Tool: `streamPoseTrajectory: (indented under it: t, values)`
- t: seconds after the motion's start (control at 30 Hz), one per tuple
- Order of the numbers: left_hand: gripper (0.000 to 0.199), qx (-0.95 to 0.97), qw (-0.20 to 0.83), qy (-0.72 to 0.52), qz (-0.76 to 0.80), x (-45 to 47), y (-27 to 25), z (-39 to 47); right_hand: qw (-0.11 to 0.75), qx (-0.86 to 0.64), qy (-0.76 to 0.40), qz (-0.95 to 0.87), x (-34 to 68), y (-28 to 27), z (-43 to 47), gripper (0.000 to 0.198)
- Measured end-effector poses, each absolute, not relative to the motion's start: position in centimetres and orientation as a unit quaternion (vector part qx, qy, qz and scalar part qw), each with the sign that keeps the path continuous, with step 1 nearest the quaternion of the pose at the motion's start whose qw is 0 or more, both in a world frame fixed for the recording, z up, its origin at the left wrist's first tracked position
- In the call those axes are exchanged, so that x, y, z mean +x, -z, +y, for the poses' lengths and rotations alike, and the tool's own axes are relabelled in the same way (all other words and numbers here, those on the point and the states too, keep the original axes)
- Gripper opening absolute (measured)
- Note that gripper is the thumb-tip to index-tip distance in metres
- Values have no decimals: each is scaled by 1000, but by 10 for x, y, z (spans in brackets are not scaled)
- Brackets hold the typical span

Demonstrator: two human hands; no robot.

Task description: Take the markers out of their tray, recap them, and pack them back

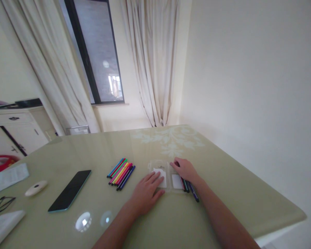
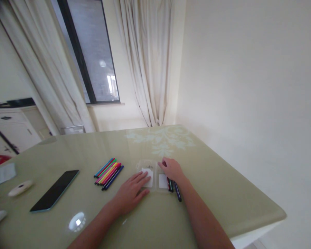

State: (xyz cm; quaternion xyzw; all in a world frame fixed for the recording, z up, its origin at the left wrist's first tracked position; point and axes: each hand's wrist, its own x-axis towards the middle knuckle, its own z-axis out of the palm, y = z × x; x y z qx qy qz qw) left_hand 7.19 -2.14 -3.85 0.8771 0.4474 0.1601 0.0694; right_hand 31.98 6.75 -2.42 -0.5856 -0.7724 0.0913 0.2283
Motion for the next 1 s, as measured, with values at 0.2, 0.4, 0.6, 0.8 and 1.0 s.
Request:
streamPoseTrajectory:
  t: [0.2, 0.4, 0.6, 0.8, 1.0]
  values:
    - [53, 878, 68, -172, 442, 71, 41, -21, 271, -564, -113, -772, 319, 25, 71, 34]
    - [54, 869, 69, -156, 465, 69, 39, -20, 415, -555, -138, -708, 332, 19, 78, 53]
    - [51, 843, 48, -144, 517, 54, 38, -14, 574, -573, -235, -535, 342, 8, 74, 60]
    - [49, 825, 38, -140, 547, 47, 38, -11, 436, -531, -386, -615, 344, 10, 70, 53]
    - [50, 829, 34, -159, 534, 48, 44, -10, 223, -596, -241, -733, 333, 11, 62, 42]
